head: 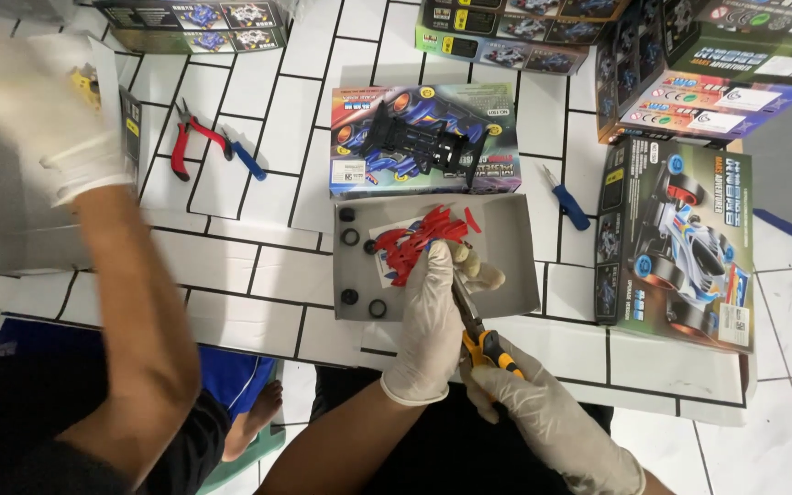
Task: Assembling a mini 4WD toy car by cutting parts from plastic sprues and fitting them into the chassis.
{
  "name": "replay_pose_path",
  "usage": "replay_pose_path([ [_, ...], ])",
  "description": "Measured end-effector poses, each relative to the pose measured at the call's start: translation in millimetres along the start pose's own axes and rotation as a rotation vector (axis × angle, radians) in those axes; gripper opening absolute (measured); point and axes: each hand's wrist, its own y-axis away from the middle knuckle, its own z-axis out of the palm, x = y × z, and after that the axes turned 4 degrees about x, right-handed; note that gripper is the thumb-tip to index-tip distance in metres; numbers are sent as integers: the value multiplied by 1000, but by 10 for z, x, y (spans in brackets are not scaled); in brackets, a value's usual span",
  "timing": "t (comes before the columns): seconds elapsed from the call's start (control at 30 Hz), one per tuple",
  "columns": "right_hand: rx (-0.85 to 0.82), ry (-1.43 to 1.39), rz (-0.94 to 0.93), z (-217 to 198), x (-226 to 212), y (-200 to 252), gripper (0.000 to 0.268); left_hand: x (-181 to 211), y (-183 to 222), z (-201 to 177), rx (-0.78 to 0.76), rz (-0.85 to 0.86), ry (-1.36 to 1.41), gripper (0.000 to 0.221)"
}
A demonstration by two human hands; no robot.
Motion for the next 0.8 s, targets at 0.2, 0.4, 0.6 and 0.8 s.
replay_pose_path([
  [0.2, 33, 14, 31, -86, 58, 54, 27, 20, 10, 59, 20, -64, -80, 45],
  [0.4, 144, 11, 191, -128, 23, 154, 14, 127, 104, 223, 33, -106, -39, 42],
  [0.6, 138, -97, 158, -177, 160, 193, 12, 140, 129, 305, 39, -101, -49, 42],
  [0.8, 187, -110, 158, -143, 201, 196, 37, 187, 150, 375, 26, -101, -147, 46],
])
